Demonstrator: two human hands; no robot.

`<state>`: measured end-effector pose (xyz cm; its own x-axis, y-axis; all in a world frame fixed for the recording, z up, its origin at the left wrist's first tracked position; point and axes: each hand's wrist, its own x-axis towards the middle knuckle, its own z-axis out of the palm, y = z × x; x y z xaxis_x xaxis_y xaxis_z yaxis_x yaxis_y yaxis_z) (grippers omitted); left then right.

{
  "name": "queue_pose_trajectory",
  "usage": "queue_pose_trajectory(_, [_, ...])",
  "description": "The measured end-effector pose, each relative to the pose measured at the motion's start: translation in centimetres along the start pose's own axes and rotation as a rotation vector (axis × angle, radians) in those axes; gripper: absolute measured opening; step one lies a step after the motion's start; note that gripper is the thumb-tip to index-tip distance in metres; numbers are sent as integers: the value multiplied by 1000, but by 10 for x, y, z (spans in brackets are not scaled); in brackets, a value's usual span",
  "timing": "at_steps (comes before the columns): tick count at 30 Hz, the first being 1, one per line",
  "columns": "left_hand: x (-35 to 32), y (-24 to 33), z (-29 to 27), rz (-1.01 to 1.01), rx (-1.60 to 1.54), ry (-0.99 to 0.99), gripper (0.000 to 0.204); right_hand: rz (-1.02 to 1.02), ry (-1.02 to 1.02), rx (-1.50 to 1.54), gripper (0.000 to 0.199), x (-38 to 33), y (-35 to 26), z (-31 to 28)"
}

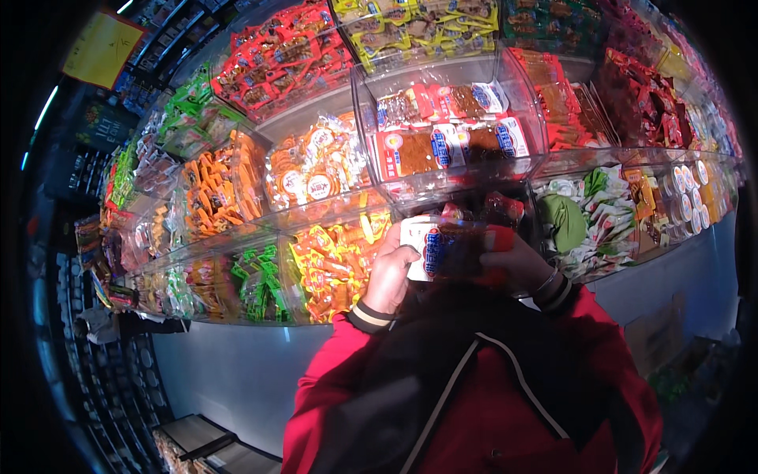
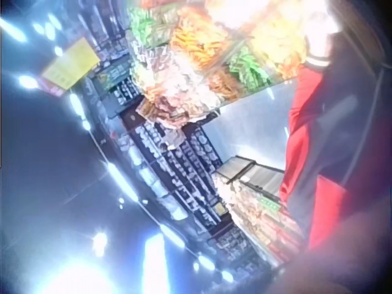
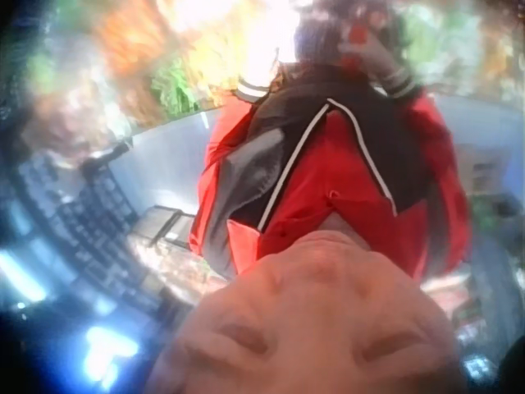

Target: The person repeatedly picks up small packaged snack items from a display bin, briefly turns them over, and places them back into the same bin. The action is repeated continuously across the clip without any visible change in the arrangement or destination of the items.

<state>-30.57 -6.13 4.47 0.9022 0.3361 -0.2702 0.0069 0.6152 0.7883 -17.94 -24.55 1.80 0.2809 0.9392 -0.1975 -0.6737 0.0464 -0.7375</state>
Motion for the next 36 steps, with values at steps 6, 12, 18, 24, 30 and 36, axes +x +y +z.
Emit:
queue_pose_trajectory(6, [-7, -33, -12, -17, 120, 21, 49, -52, -38, 1, 56, -1, 8, 11])
queue_pose_trajectory(12, [-13, -38, -23, 5, 530, -44, 40, 70, 122, -395, 49, -14, 2, 4])
queue_pose_trajectory(18, [-27, -37, -23, -74, 354, -118, 41, 54, 126, -717, 43, -23, 12, -7])
queue_pose_trajectory(24, [-9, -18, -12, 24, 585, -23, 42, -145, 226, -645, 44, -7, -4, 2])
queue_pose_trajectory(30, [116, 77, 20, 555, 778, 85, 39, -329, 341, -746, 37, 90, -112, -7])
queue_pose_trajectory(36, [231, 131, 9, 480, 1373, 508, 39, -444, 229, -315, 34, 215, -156, -36])
